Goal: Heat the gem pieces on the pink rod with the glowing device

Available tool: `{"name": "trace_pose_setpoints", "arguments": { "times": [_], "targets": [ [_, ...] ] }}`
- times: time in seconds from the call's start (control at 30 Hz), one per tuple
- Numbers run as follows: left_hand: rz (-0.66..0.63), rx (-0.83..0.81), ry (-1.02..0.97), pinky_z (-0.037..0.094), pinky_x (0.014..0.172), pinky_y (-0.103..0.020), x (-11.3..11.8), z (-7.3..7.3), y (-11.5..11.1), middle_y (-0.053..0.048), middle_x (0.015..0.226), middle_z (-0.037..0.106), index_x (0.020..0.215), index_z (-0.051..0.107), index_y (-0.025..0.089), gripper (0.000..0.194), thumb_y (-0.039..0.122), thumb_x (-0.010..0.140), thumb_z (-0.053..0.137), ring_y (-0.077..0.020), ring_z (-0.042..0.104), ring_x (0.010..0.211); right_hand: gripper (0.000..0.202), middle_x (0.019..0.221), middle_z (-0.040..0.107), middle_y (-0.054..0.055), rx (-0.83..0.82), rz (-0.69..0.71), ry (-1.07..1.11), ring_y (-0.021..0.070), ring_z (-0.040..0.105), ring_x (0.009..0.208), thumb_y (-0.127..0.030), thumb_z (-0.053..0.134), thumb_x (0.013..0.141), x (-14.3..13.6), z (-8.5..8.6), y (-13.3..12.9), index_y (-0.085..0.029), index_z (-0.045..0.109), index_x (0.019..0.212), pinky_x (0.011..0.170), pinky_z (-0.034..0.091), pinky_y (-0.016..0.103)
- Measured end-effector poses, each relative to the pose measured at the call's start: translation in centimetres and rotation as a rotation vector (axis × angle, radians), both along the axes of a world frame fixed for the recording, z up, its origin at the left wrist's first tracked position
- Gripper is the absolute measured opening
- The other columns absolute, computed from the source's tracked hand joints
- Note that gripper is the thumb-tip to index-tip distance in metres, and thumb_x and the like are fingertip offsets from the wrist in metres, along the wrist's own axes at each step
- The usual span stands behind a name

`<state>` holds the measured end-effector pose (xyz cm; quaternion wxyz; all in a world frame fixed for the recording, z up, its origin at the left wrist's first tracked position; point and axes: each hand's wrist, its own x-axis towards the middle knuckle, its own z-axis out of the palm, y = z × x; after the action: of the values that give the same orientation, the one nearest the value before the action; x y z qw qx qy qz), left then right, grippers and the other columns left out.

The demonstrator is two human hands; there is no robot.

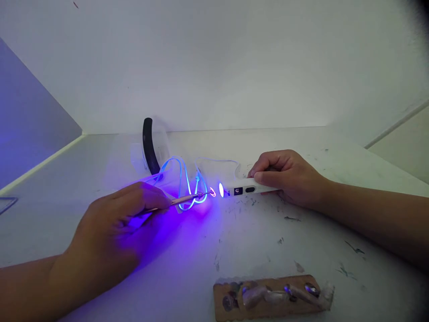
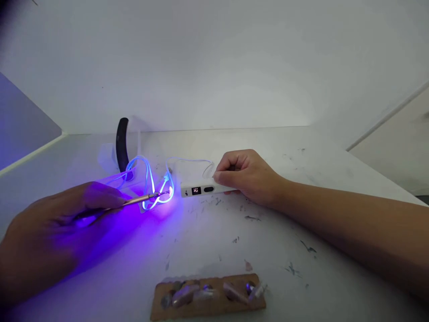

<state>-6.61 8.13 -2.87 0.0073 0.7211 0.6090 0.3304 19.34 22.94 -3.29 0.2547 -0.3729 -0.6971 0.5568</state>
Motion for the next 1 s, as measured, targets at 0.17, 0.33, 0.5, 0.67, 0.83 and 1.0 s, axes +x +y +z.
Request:
{"name": "trace_pose_setpoints", "arguments": {
  "times": [0.17, 0.33, 0.5, 0.67, 0.83, 1.0],
  "targets": [
    [-0.053, 0.026, 0.045, 0.045, 0.057, -0.015, -0.4, -0.18, 0.07, 0.004, 0.077, 0.065, 0.077, 0.061, 0.021, 0.005, 0.016, 0.075, 0.061, -0.0074, 0.06, 0.068, 0.006, 0.069, 0.063, 0.001, 0.02, 0.002, -0.015, 0.0139, 0.055, 0.06, -0.031, 0.069, 0.07, 0.11, -0.23, 0.1, -0.026, 0.066, 0.068, 0.05, 0.044, 0.027],
    [-0.081, 0.03, 0.028, 0.045, 0.059, -0.015, -0.63, -0.37, -0.14, 0.004, 0.076, 0.063, 0.079, 0.061, 0.021, 0.013, 0.009, 0.075, 0.058, -0.0062, 0.058, 0.068, 0.009, 0.068, 0.062, 0.001, 0.047, -0.016, -0.022, 0.0139, 0.055, 0.06, -0.034, 0.071, 0.069, 0.2, -0.43, 0.13, -0.027, 0.066, 0.067, 0.051, 0.044, 0.027],
    [-0.097, 0.047, 0.005, 0.045, 0.059, -0.015, -0.62, -0.57, -0.02, 0.003, 0.077, 0.062, 0.076, 0.06, 0.02, 0.013, 0.007, 0.075, 0.058, -0.0065, 0.057, 0.069, 0.013, 0.067, 0.062, 0.001, 0.055, -0.025, -0.043, 0.0149, 0.056, 0.062, -0.038, 0.071, 0.067, 0.16, -0.39, 0.04, -0.026, 0.065, 0.067, 0.053, 0.045, 0.028],
    [-0.106, 0.051, 0.022, 0.045, 0.057, -0.017, -0.51, -0.5, 0.19, 0.002, 0.075, 0.062, 0.074, 0.059, 0.019, 0.013, 0.007, 0.076, 0.056, -0.0079, 0.057, 0.068, 0.014, 0.068, 0.063, 0.001, 0.069, -0.021, -0.05, 0.0161, 0.057, 0.063, -0.04, 0.071, 0.067, 0.22, -0.43, 0.06, -0.026, 0.066, 0.068, 0.051, 0.044, 0.028],
    [-0.117, 0.053, 0.002, 0.045, 0.058, -0.019, -0.36, -0.32, 0.18, 0.001, 0.073, 0.061, 0.071, 0.058, 0.018, 0.014, 0.006, 0.077, 0.055, -0.0086, 0.057, 0.07, 0.017, 0.072, 0.063, 0.002, 0.058, -0.031, -0.045, 0.0173, 0.057, 0.066, -0.04, 0.072, 0.065, 0.27, -0.51, 0.09, -0.025, 0.066, 0.068, 0.052, 0.044, 0.028],
    [-0.132, 0.053, -0.021, 0.045, 0.058, -0.018, -0.38, -0.38, 0.27, 0.002, 0.073, 0.06, 0.071, 0.058, 0.018, 0.015, 0.005, 0.077, 0.055, -0.0077, 0.057, 0.07, 0.016, 0.072, 0.063, 0.002, 0.058, -0.017, -0.05, 0.0161, 0.056, 0.066, -0.039, 0.072, 0.066, 0.24, -0.35, 0.05, -0.024, 0.067, 0.069, 0.054, 0.044, 0.028]
  ]
}}
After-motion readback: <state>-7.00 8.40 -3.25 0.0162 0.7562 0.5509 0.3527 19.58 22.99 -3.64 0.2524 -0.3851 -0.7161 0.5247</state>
